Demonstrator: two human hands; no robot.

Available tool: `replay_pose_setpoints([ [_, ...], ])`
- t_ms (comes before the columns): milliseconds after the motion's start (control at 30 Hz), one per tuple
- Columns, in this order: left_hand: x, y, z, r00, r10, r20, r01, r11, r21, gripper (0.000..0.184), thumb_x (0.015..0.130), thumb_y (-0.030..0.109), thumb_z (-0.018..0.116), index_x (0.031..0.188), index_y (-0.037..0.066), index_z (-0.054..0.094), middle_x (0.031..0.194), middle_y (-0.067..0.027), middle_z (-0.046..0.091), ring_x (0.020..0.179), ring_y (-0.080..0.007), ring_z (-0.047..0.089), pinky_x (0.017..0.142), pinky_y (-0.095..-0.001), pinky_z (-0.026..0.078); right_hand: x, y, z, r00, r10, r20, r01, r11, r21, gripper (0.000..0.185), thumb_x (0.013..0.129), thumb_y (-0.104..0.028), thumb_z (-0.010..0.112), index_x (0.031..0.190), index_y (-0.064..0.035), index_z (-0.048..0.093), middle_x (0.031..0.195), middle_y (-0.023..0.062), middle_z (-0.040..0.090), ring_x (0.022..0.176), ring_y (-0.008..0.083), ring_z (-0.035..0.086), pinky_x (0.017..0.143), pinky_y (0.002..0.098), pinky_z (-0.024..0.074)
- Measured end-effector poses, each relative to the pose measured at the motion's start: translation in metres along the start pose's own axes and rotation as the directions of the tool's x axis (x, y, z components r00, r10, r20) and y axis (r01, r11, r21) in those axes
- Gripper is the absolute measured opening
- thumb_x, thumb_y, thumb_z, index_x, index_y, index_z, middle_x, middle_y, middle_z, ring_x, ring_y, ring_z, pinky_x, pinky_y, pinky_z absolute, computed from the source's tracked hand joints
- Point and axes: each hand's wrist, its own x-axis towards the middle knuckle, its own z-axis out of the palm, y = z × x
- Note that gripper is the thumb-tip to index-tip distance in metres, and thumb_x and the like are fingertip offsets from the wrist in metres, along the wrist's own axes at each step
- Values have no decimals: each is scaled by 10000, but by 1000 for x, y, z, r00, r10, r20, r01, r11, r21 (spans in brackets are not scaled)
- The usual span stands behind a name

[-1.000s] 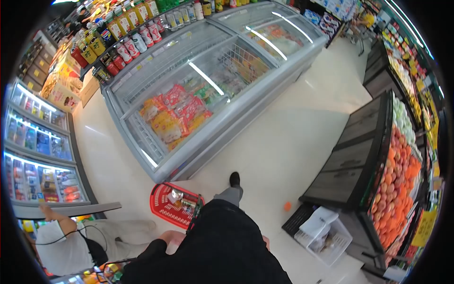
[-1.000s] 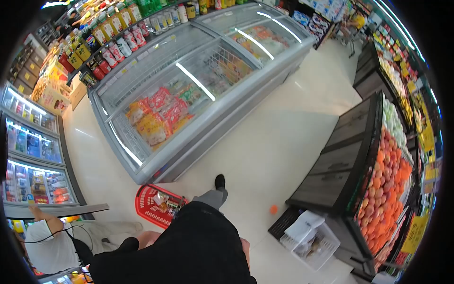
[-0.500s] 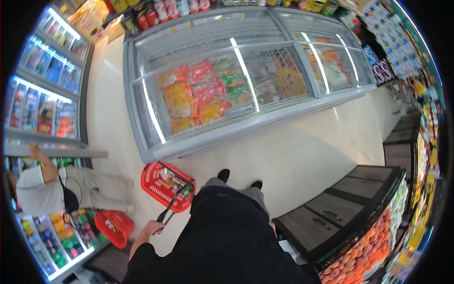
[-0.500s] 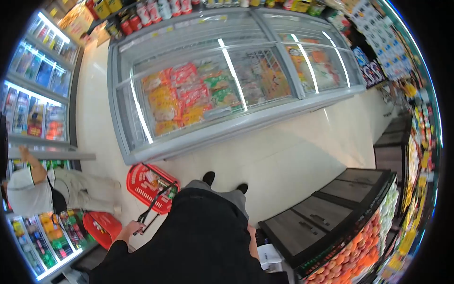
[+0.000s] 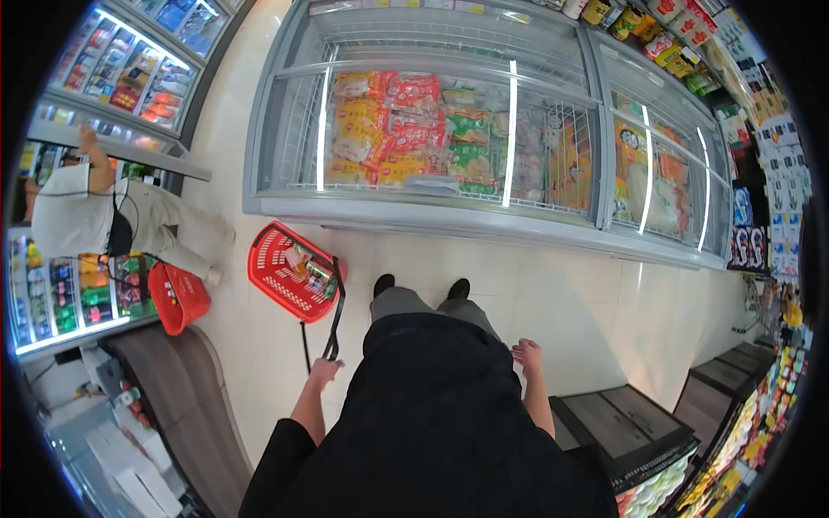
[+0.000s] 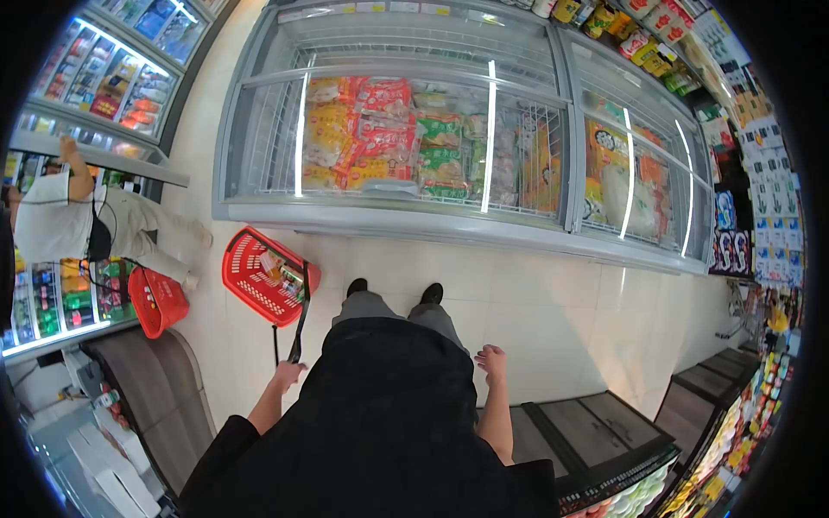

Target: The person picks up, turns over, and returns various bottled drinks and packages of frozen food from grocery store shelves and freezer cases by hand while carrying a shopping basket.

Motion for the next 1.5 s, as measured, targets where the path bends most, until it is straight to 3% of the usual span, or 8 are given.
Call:
replay_pose_setpoints([
  [167, 3, 108, 88, 1000, 30, 4, -24, 847, -530, 306, 727, 220, 631, 617, -58, 567, 507, -108, 502, 424, -198, 469, 410, -353, 345, 31, 20, -72, 998, 66, 10, -66, 998, -14, 337, 858, -195, 522, 1132, 1, 536, 921, 126, 637, 777, 215, 639, 660, 343, 494],
  [567, 84, 263, 50, 981, 27, -194, -115, 878, -464, 231, 759, 181, 562, 625, -2, 519, 489, -105, 474, 427, -225, 497, 422, -378, 374, 9, 51, -118, 997, -53, -50, 37, 958, -285, 231, 831, -132, 518, 869, 44, 663, 688, 58, 599, 638, 121, 550, 558, 241, 419],
  [733, 146, 165, 75, 871, 474, -126, -432, 863, 263, 102, 723, 65, 573, 685, -24, 541, 567, -137, 599, 563, -268, 642, 518, -385, 492, -7, 40, -118, 987, -154, 51, 161, 959, -231, 178, 846, -134, 507, 896, 11, 597, 680, 50, 560, 633, 132, 570, 516, 240, 392],
  [867, 87, 160, 69, 999, -26, -33, 12, 932, -362, 262, 751, 205, 637, 644, -15, 543, 481, -98, 530, 420, -221, 541, 455, -349, 443, -17, -35, -74, 999, 44, -2, -43, 964, -263, 229, 853, -130, 509, 1007, 23, 580, 750, 79, 602, 649, 156, 596, 528, 247, 426],
  [1167, 75, 96, 27, 918, 235, 319, -242, 970, -19, 272, 806, 261, 644, 795, -10, 625, 634, -73, 586, 591, -165, 564, 539, -324, 450, 16, -238, 90, 869, -468, 163, 495, 834, -246, 312, 886, -167, 526, 1118, 38, 565, 920, 113, 646, 808, 167, 635, 693, 266, 496],
  [1233, 108, 84, 20, 979, 203, 22, -185, 926, -328, 356, 847, 322, 575, 798, -23, 644, 683, -111, 632, 607, -160, 585, 573, -317, 460, 2, -287, 135, 829, -508, 233, 550, 816, -176, 320, 898, -162, 516, 1142, 42, 545, 962, 137, 639, 831, 188, 638, 726, 283, 503],
  [1333, 34, 259, -66, 946, 277, -166, -322, 766, -556, 313, 852, 250, 494, 850, -25, 643, 697, -95, 638, 627, -146, 606, 566, -284, 454, -21, -325, 195, 884, -330, 330, 277, 940, 197, 344, 890, -165, 554, 1146, 60, 507, 975, 169, 627, 891, 253, 639, 798, 344, 512],
  [1500, 29, 413, -69, 883, 429, 192, -82, 543, -835, 359, 906, 327, 529, 1061, 5, 555, 967, -121, 629, 780, -197, 627, 664, -272, 472, -15, -326, 253, 875, -209, 436, 40, 930, 365, 323, 899, -203, 563, 1085, 54, 501, 1056, 191, 589, 983, 275, 604, 844, 361, 492],
])
